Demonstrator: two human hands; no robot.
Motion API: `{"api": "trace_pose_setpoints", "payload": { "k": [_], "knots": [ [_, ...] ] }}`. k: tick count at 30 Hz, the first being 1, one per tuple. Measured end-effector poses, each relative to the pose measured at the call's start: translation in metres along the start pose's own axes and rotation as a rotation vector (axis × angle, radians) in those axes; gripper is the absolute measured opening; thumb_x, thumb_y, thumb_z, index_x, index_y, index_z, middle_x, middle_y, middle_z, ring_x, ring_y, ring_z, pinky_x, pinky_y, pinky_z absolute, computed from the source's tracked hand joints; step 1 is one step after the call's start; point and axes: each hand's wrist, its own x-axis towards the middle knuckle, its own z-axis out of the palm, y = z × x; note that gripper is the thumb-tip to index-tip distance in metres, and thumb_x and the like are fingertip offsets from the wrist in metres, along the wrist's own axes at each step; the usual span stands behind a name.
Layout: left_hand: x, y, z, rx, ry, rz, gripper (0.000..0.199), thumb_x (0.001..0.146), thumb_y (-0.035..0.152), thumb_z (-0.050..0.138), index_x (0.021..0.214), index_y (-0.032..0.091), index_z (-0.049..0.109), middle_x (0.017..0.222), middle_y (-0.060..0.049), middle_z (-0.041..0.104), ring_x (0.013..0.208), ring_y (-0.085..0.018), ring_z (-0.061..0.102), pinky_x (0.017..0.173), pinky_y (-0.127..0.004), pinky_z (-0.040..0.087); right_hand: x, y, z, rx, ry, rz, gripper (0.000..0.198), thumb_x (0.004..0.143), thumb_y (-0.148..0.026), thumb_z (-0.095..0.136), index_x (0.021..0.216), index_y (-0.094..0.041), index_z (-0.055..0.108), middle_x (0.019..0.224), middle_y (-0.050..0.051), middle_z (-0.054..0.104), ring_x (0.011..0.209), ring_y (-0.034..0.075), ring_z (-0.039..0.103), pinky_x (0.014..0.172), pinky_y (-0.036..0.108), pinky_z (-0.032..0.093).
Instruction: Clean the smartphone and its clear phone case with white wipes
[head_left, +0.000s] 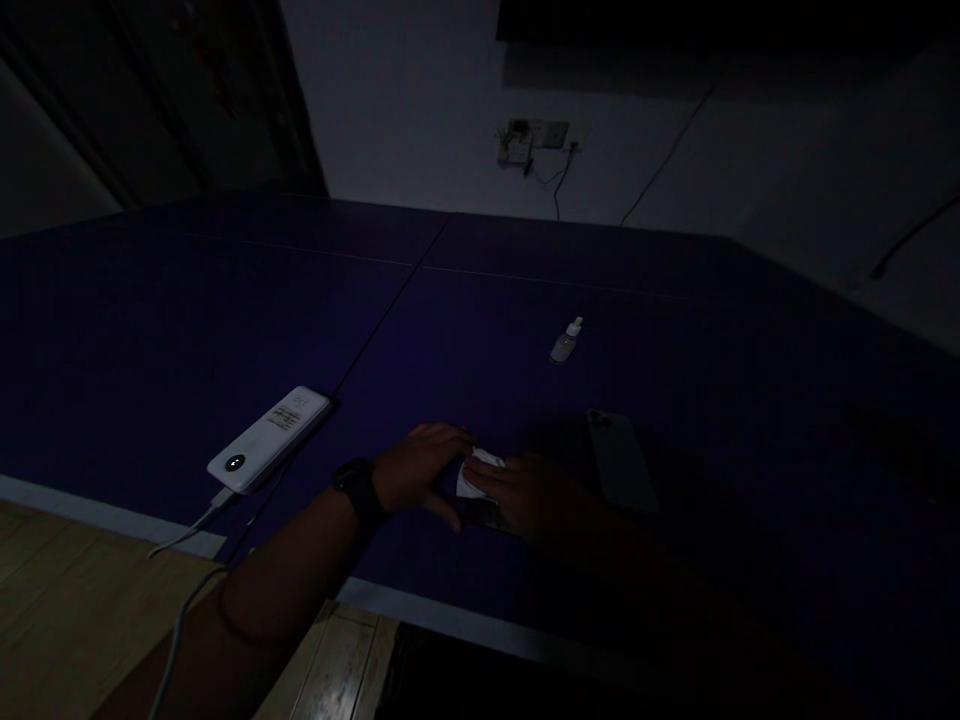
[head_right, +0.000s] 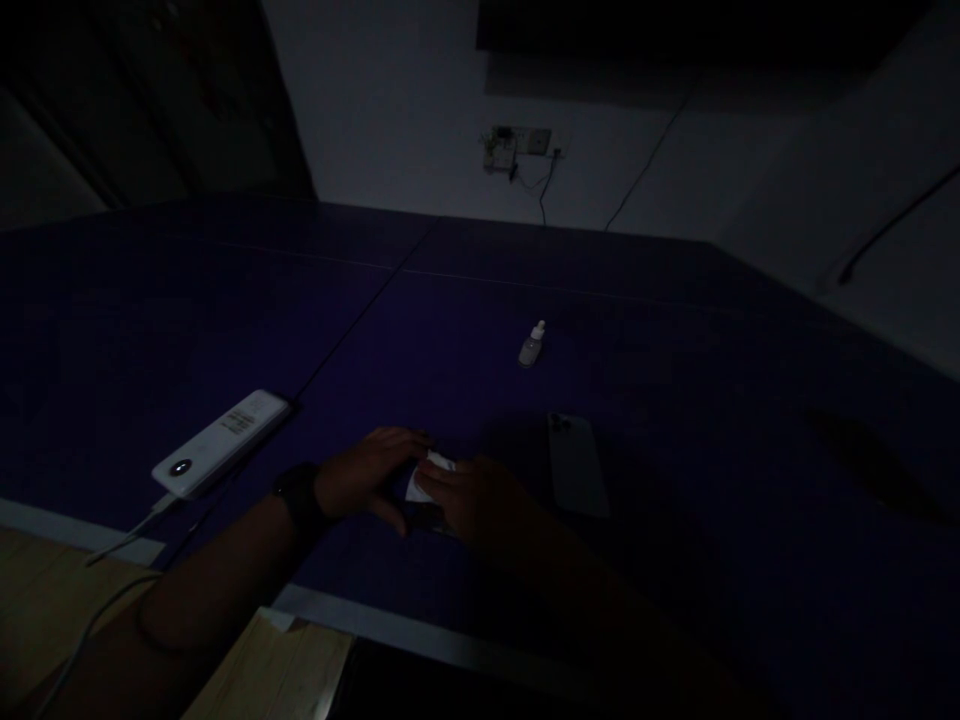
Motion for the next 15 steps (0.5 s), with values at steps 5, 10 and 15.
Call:
{"api": "trace_pose_setpoints", "payload": {
  "k": [5, 10, 15],
  "knots": [
    [-0.0008, -0.0003, 0.0005, 0.004, -0.002, 0.006, 0.087, 0.059, 0.067, 0.086, 0.126, 0.023, 0.052, 0.138, -0.016, 0.058, 0.133, -0.036, 0.051, 0.109, -0.051, 0.035, 0.0007, -0.0012, 0.0007, 0.024, 0.008, 0.014, 0.038, 0.095, -0.019, 0.059, 0.131, -0.012, 0.061, 0.130, 0.014, 0.068, 0.092, 0.023, 0.069, 0.072, 0.035, 0.052],
    [-0.0007, 0.0001, 0.0008, -0.005, 0.007, 0.008, 0.086, 0.059, 0.068, 0.085, 0.125, 0.025, 0.052, 0.139, -0.015, 0.058, 0.133, -0.036, 0.051, 0.109, -0.051, 0.036, 0.0013, -0.0045, -0.0022, 0.058, 0.004, 0.066, 0.040, 0.092, -0.017, 0.056, 0.131, -0.014, 0.062, 0.128, 0.012, 0.069, 0.093, 0.023, 0.069, 0.074, 0.036, 0.053],
    [0.0001, 0.0012, -0.0009, -0.006, 0.008, 0.008, 0.088, 0.058, 0.069, 0.085, 0.125, 0.024, 0.052, 0.137, -0.015, 0.059, 0.131, -0.037, 0.053, 0.108, -0.052, 0.037, 0.0008, -0.0067, -0.0069, 0.062, 0.020, 0.071, 0.044, 0.088, -0.012, 0.053, 0.131, -0.014, 0.063, 0.129, 0.011, 0.069, 0.093, 0.023, 0.068, 0.076, 0.037, 0.051]
  ]
}}
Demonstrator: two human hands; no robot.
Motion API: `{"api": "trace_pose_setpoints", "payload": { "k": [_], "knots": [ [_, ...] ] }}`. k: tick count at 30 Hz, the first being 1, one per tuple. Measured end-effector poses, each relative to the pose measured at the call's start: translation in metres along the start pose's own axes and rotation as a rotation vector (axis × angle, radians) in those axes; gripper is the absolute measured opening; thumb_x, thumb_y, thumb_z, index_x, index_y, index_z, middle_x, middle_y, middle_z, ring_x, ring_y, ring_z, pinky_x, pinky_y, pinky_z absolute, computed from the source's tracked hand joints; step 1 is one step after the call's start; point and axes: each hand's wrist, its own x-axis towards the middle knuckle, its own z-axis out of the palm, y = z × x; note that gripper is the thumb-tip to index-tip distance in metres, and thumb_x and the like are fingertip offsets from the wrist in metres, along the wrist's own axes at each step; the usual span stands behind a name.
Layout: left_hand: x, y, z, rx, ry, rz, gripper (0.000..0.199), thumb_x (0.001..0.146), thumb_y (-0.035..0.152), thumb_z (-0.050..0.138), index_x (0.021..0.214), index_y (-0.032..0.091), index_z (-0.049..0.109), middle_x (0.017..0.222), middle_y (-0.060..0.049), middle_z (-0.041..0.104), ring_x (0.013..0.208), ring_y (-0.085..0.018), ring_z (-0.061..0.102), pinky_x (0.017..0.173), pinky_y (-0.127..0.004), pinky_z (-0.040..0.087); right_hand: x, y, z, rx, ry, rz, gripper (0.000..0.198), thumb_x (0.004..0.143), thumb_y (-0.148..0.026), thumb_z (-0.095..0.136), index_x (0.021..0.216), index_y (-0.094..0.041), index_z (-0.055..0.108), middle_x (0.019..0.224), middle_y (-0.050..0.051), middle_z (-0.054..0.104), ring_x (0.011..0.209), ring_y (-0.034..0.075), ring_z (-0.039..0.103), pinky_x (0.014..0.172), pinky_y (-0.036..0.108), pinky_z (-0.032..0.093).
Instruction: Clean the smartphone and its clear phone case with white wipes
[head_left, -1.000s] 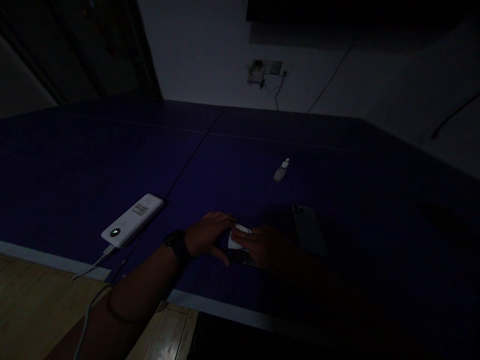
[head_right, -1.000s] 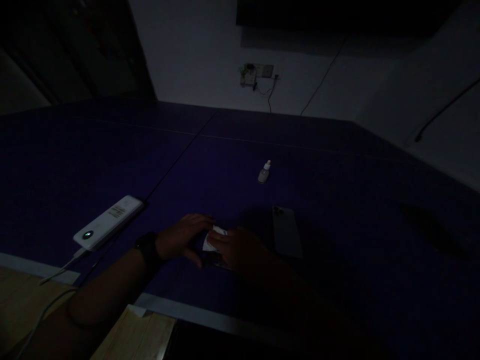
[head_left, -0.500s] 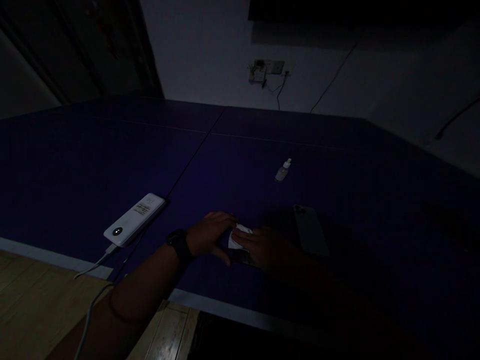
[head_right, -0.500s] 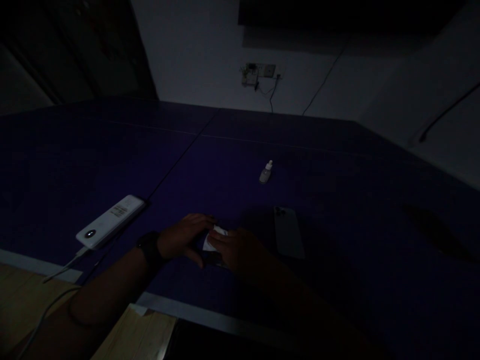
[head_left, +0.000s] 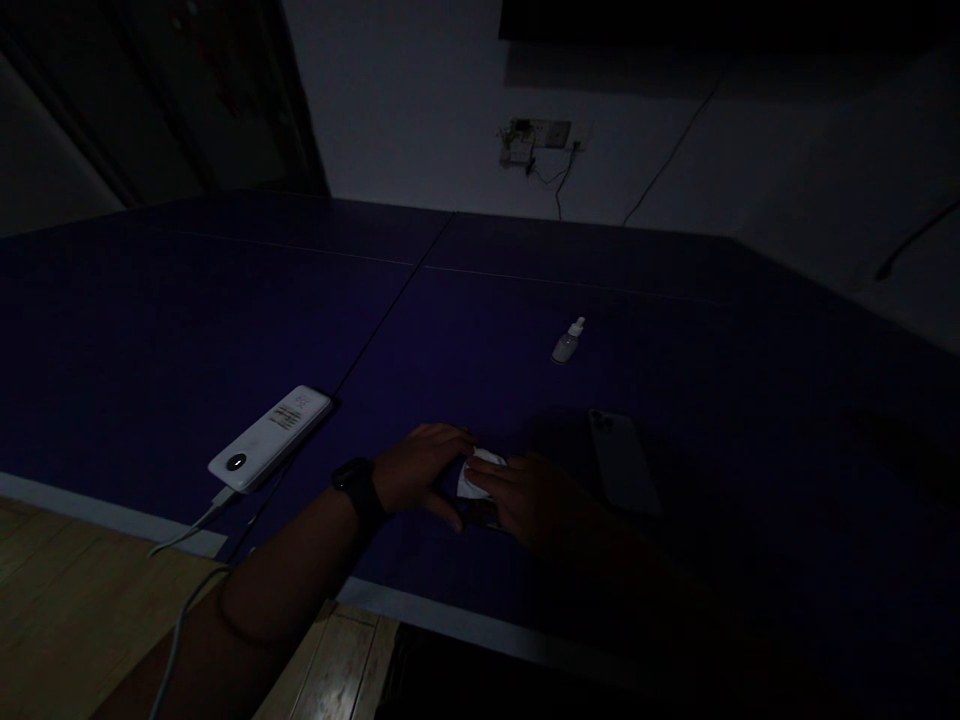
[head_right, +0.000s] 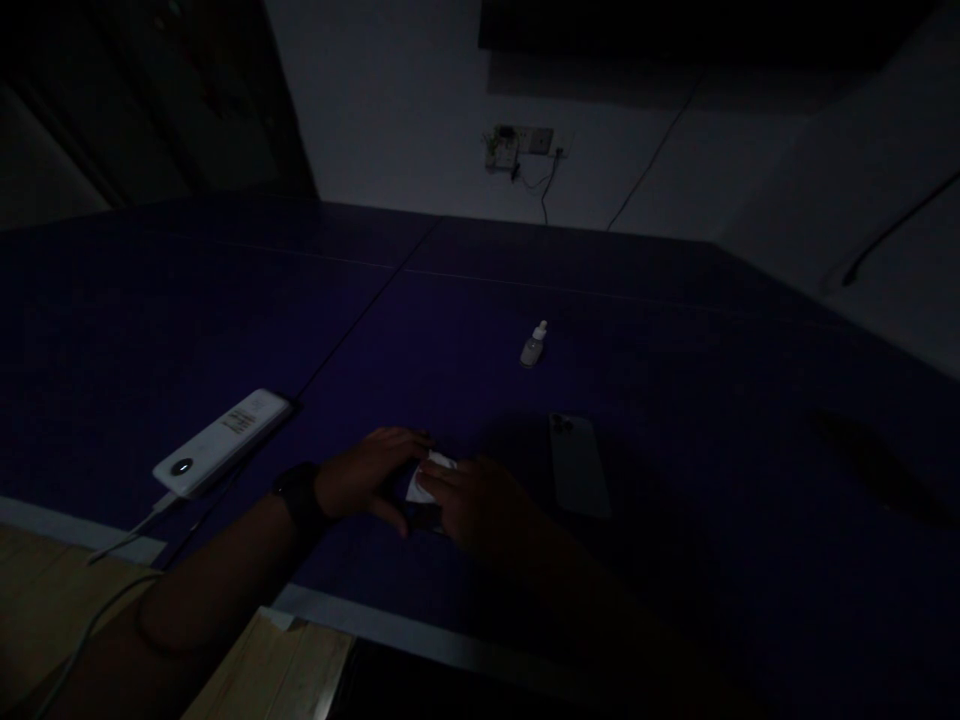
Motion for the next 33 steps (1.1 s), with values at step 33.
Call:
{"api": "trace_pose_setpoints", "payload": {
  "k": [33],
  "knots": [
    [0.000, 0.000, -0.002, -0.029, -0.020, -0.009, 0.084, 0.060, 0.073, 0.082, 0.123, 0.024, 0.055, 0.138, -0.015, 0.059, 0.130, -0.036, 0.053, 0.105, -0.050, 0.038, -0.038, 0.001, -0.007, -0.091, -0.018, 0.057, 0.052, 0.084, -0.009, 0.048, 0.132, -0.023, 0.063, 0.136, 0.007, 0.066, 0.088, 0.023, 0.064, 0.078, 0.040, 0.046]
  ]
}}
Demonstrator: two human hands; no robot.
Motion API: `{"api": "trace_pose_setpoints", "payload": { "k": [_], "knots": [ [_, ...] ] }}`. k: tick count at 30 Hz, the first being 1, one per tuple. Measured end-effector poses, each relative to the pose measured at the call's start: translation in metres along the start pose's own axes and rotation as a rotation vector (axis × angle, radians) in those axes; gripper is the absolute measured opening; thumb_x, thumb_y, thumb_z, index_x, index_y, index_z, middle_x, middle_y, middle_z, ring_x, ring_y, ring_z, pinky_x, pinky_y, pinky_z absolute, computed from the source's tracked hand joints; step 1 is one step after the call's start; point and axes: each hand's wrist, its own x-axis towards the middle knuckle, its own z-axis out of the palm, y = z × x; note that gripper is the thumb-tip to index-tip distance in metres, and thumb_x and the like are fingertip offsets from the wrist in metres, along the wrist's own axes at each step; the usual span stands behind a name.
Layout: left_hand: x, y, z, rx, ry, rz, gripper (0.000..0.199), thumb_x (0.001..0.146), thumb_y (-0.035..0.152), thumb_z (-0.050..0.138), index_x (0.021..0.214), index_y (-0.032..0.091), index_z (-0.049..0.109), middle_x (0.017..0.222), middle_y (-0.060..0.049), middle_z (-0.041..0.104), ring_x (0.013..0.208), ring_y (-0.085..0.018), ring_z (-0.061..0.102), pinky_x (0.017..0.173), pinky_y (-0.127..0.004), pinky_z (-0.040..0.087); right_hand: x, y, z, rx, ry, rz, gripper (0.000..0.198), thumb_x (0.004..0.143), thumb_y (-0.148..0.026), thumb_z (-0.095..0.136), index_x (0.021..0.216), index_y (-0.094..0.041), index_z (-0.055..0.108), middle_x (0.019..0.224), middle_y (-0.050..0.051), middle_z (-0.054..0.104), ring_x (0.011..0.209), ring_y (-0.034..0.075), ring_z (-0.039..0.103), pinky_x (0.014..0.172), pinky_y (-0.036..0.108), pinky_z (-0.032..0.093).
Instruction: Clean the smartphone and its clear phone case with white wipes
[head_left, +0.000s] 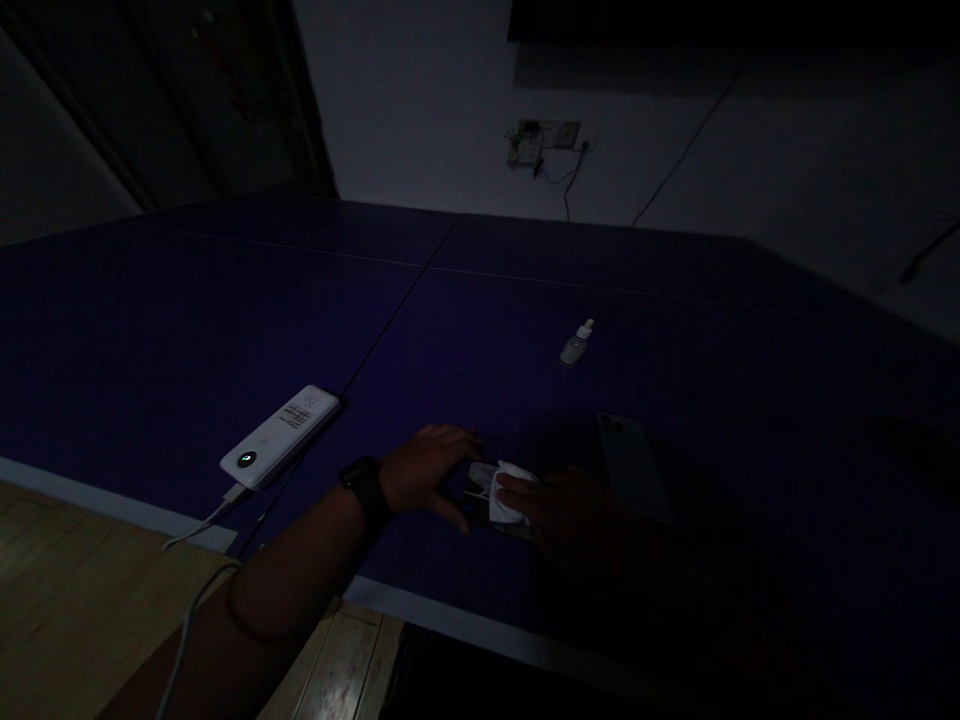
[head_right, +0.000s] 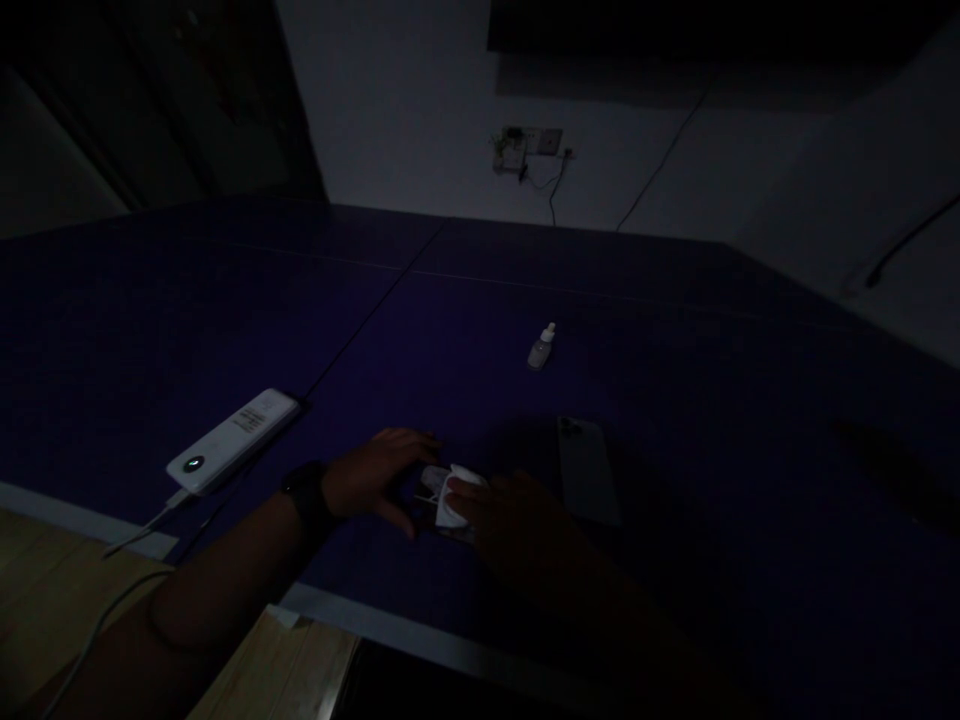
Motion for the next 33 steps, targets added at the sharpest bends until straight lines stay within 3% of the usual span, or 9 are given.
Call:
{"api": "trace_pose_setpoints", "payload": {
  "k": [15, 33],
  "knots": [
    [0.000, 0.002, -0.001, 0.006, 0.012, 0.011, 0.081, 0.061, 0.072, 0.082, 0.120, 0.024, 0.055, 0.138, -0.015, 0.058, 0.129, -0.036, 0.054, 0.105, -0.050, 0.039, -0.007, 0.000, -0.011, 0.027, 0.080, 0.010, 0.041, 0.093, -0.019, 0.053, 0.134, -0.025, 0.058, 0.135, 0.006, 0.067, 0.096, 0.024, 0.063, 0.084, 0.044, 0.042],
    [-0.001, 0.001, -0.001, -0.011, 0.007, -0.001, 0.082, 0.061, 0.074, 0.081, 0.121, 0.024, 0.055, 0.139, -0.015, 0.059, 0.130, -0.036, 0.052, 0.106, -0.049, 0.038, -0.010, 0.000, -0.013, 0.022, 0.246, 0.017, 0.034, 0.092, -0.016, 0.055, 0.124, -0.021, 0.063, 0.120, 0.005, 0.073, 0.082, 0.021, 0.059, 0.074, 0.037, 0.041]
  ]
}}
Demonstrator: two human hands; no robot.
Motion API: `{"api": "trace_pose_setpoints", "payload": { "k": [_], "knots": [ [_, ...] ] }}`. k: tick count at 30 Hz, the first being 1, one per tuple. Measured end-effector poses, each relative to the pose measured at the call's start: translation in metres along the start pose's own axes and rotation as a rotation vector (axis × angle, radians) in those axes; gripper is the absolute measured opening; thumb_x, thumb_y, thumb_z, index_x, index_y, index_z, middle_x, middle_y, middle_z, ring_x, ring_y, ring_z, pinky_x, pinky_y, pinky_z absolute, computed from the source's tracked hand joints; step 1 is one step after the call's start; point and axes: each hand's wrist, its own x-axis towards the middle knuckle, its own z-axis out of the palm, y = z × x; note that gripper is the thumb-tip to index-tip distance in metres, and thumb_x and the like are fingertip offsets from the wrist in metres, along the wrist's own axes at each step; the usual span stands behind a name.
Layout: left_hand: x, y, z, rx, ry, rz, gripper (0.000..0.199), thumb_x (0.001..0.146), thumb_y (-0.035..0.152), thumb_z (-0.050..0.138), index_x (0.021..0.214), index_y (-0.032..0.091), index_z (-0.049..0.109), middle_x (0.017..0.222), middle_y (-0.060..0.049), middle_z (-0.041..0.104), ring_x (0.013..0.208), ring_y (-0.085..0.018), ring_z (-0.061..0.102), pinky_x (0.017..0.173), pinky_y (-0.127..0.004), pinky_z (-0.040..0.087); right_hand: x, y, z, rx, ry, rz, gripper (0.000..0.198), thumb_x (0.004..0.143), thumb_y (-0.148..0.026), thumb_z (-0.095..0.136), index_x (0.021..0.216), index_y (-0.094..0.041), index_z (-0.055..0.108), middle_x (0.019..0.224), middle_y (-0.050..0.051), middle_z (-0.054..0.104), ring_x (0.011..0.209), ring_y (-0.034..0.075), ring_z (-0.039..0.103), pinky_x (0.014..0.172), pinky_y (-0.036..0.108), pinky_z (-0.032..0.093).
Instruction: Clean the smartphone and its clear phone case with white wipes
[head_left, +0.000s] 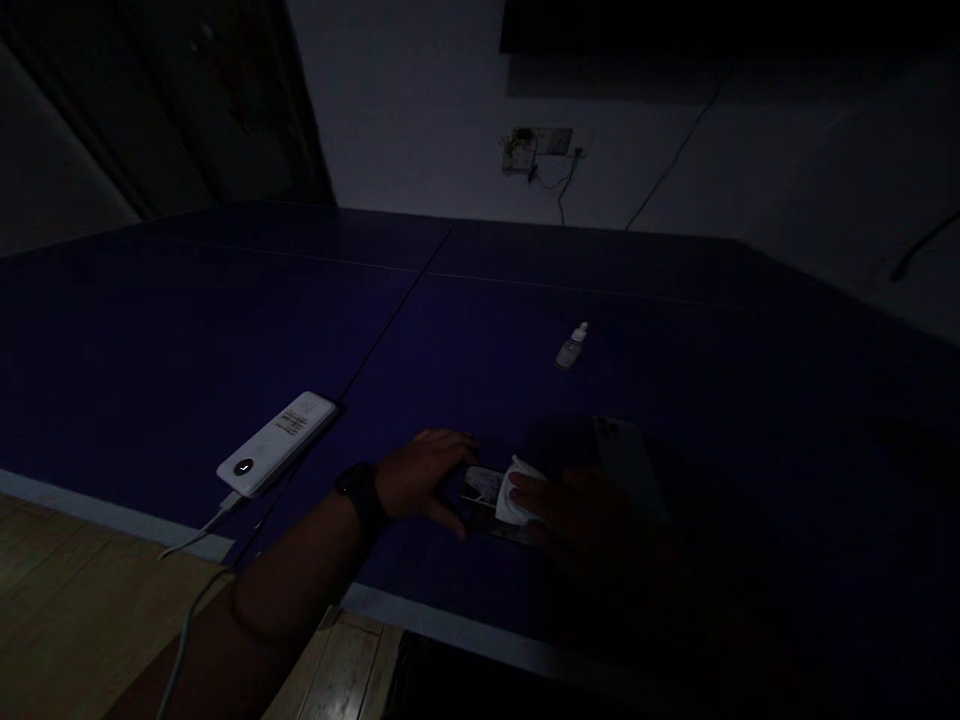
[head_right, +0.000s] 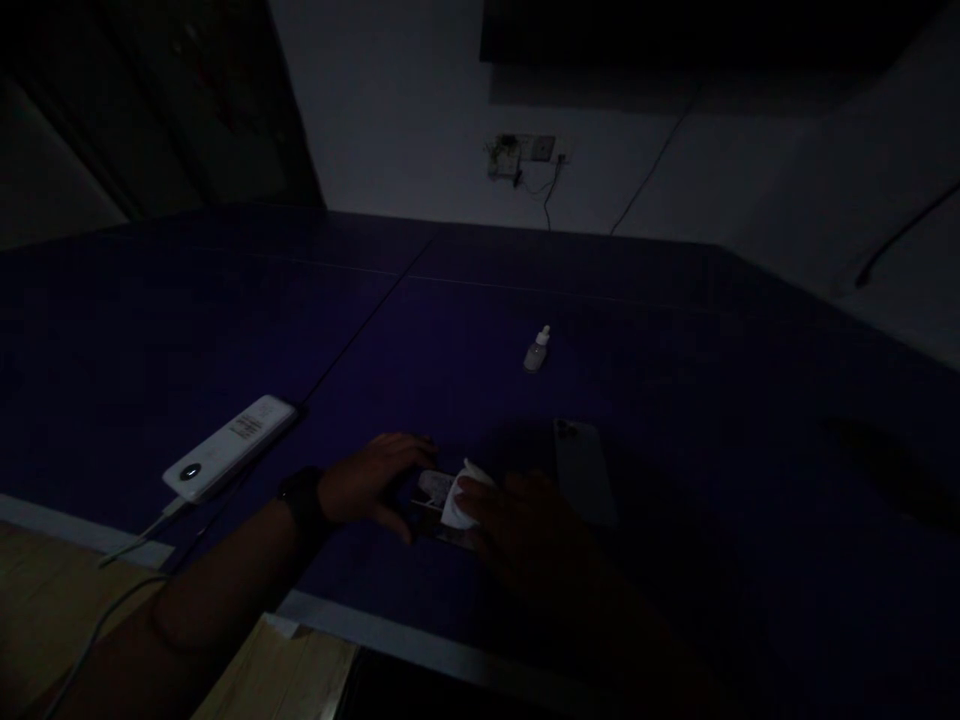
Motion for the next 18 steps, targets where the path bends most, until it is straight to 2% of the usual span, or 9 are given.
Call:
{"api": "trace_pose_setpoints", "payload": {
  "k": [6, 12, 15, 16, 18],
  "knots": [
    [0.001, 0.001, 0.002, -0.008, -0.008, 0.008, 0.084, 0.060, 0.074, 0.081, 0.122, 0.024, 0.056, 0.138, -0.015, 0.060, 0.130, -0.035, 0.054, 0.107, -0.048, 0.037, -0.003, 0.001, -0.001, -0.033, 0.145, -0.047, 0.032, 0.097, -0.014, 0.046, 0.125, -0.019, 0.061, 0.118, 0.004, 0.074, 0.084, 0.022, 0.059, 0.081, 0.038, 0.041],
    [0.003, -0.005, 0.003, 0.011, 0.008, 0.009, 0.083, 0.059, 0.075, 0.081, 0.119, 0.023, 0.057, 0.137, -0.016, 0.061, 0.129, -0.035, 0.055, 0.104, -0.046, 0.039, -0.008, 0.014, 0.011, -0.077, 0.200, -0.082, 0.033, 0.100, -0.021, 0.047, 0.130, -0.020, 0.060, 0.121, 0.007, 0.074, 0.087, 0.022, 0.064, 0.082, 0.040, 0.041],
    [0.004, 0.001, 0.000, 0.002, -0.003, 0.005, 0.082, 0.060, 0.074, 0.082, 0.118, 0.022, 0.058, 0.136, -0.016, 0.061, 0.128, -0.035, 0.055, 0.105, -0.046, 0.039, 0.004, 0.008, -0.001, -0.041, 0.256, -0.039, 0.031, 0.100, -0.020, 0.049, 0.129, -0.022, 0.061, 0.120, 0.006, 0.074, 0.091, 0.022, 0.067, 0.085, 0.041, 0.041],
    [0.003, 0.004, -0.001, 0.003, -0.007, -0.009, 0.081, 0.061, 0.073, 0.082, 0.119, 0.022, 0.058, 0.137, -0.015, 0.060, 0.128, -0.035, 0.055, 0.105, -0.047, 0.039, 0.008, 0.001, -0.008, -0.004, 0.242, 0.010, 0.031, 0.100, -0.019, 0.050, 0.129, -0.022, 0.061, 0.122, 0.006, 0.073, 0.095, 0.022, 0.067, 0.088, 0.042, 0.042],
    [0.002, 0.008, -0.004, 0.016, -0.011, -0.033, 0.078, 0.067, 0.073, 0.079, 0.122, 0.023, 0.057, 0.137, -0.014, 0.060, 0.129, -0.035, 0.054, 0.106, -0.048, 0.040, 0.010, -0.021, -0.023, 0.105, 0.305, 0.040, 0.028, 0.099, -0.020, 0.053, 0.126, -0.023, 0.063, 0.118, 0.004, 0.074, 0.095, 0.020, 0.068, 0.090, 0.041, 0.044]
  ]
}}
